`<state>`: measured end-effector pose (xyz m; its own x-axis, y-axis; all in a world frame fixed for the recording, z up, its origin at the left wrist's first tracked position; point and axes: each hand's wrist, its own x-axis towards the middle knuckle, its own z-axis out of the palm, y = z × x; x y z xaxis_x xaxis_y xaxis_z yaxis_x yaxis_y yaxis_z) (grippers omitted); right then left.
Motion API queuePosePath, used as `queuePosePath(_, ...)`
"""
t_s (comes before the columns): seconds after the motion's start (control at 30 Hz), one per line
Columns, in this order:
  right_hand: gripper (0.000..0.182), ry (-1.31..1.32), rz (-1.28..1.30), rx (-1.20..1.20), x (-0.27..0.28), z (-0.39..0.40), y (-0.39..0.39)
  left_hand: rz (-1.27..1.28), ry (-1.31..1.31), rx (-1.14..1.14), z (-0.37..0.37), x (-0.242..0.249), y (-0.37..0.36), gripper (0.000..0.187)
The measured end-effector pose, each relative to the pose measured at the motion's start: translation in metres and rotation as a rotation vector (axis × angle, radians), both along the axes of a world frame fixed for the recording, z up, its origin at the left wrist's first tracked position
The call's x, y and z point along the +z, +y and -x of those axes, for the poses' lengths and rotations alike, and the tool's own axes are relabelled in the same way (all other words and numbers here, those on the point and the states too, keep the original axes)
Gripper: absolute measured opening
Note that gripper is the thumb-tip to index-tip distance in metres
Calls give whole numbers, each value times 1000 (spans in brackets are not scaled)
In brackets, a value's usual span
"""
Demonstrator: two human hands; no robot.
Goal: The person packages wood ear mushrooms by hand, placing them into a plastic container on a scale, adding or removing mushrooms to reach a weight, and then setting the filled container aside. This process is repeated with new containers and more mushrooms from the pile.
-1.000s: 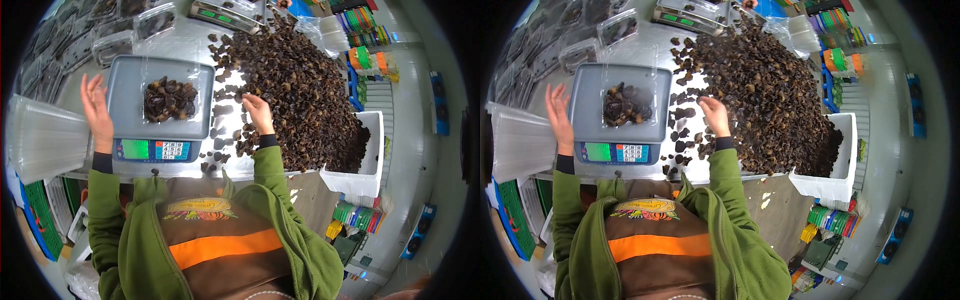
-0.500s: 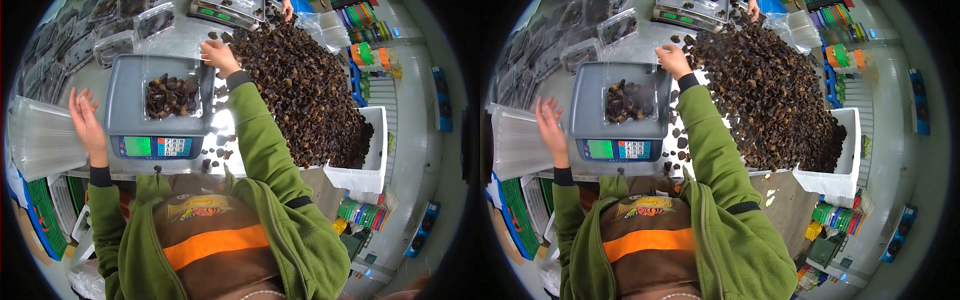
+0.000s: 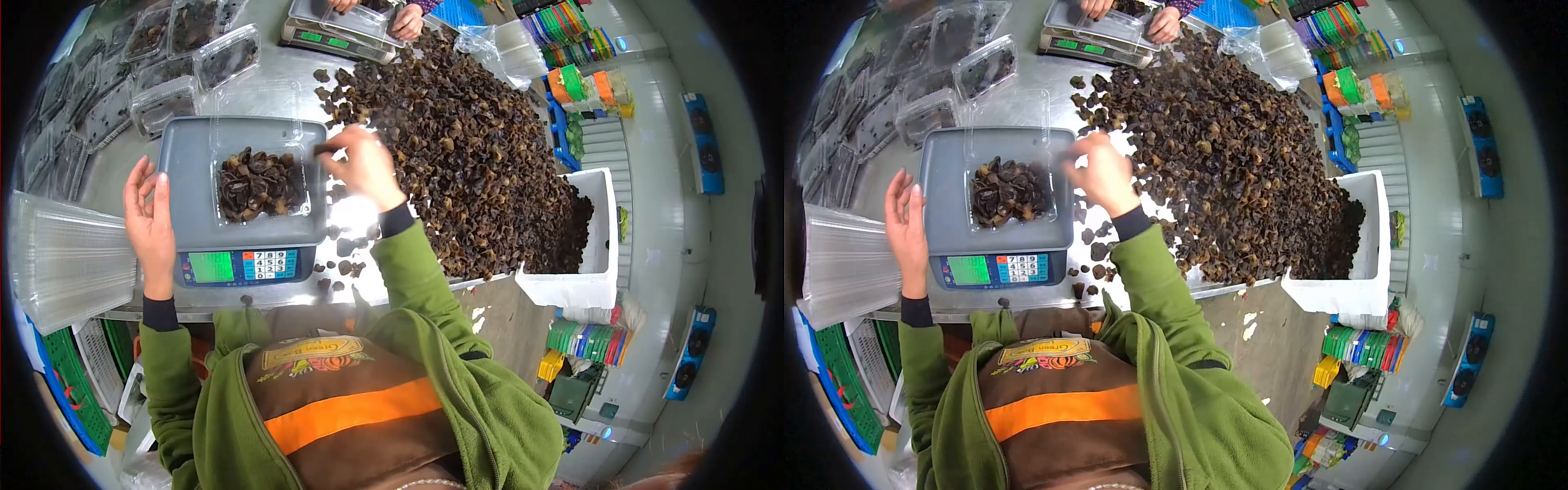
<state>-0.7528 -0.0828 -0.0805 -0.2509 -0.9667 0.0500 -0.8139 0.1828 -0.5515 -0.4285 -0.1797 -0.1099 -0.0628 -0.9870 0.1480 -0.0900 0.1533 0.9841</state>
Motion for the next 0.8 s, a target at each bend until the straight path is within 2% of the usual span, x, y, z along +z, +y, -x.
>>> queuePosePath(0.07,55,591,206,-279,9,13,0,-51,-26,17,-5,-5,-1,46)
queuePosePath(0.13,75,455,223,-273,-24,30,-19,-97,-50,28,-4,-19,-5,48)
queuePosePath(0.17,74,-253,175,-249,-43,30,-41,-181,-81,-1,2,-32,-7,51)
queuePosePath(0.2,76,-310,46,-222,-33,14,-52,-265,-113,-30,5,-38,-8,54)
queuePosePath(0.23,77,-332,49,-203,-47,5,-67,-433,-193,-117,9,-27,-5,73)
queuePosePath(0.27,80,-352,54,-181,-49,-1,-80,-425,-195,-117,12,-21,-1,73)
queuePosePath(0.3,80,-352,62,-178,-49,1,-84,-577,-154,-156,14,-16,3,82)
queuePosePath(0.33,81,-630,85,-149,-50,2,-88,-733,-113,-193,14,-14,6,92)
queuePosePath(0.37,82,-909,99,-121,-47,-1,-89,-773,-107,-209,11,-12,9,103)
queuePosePath(0.4,77,-930,106,-145,-35,-3,-79,-783,-107,-205,5,-12,13,103)
queuePosePath(0.47,65,-880,-6,-1,-2,-3,-45,-927,143,-297,-6,-12,17,106)
queuePosePath(0.5,55,-817,-10,50,-19,-2,-27,-979,236,-305,-10,-10,21,96)
queuePosePath(0.53,44,-753,-13,102,-35,-1,-8,-986,239,-305,-11,-11,27,96)
queuePosePath(0.57,30,-543,-2,200,-35,-7,12,-918,157,-392,-10,-12,34,83)
queuePosePath(0.6,33,-393,5,191,-28,-18,30,-848,73,-477,-11,-13,42,71)
queuePosePath(0.63,38,-592,-53,96,-34,-25,43,-819,106,-429,-12,-24,50,50)
queuePosePath(0.67,42,-792,-112,-5,-42,-30,52,-824,104,-429,-11,-26,53,50)
queuePosePath(0.7,42,-795,-114,-7,-49,-31,54,-792,94,-431,-9,-26,56,42)
queuePosePath(0.77,37,-1133,-173,-165,-59,-33,57,-754,78,-434,-7,-27,57,35)
queuePosePath(0.8,37,-1136,-165,-157,-63,-31,59,-807,33,-460,-5,-30,55,30)
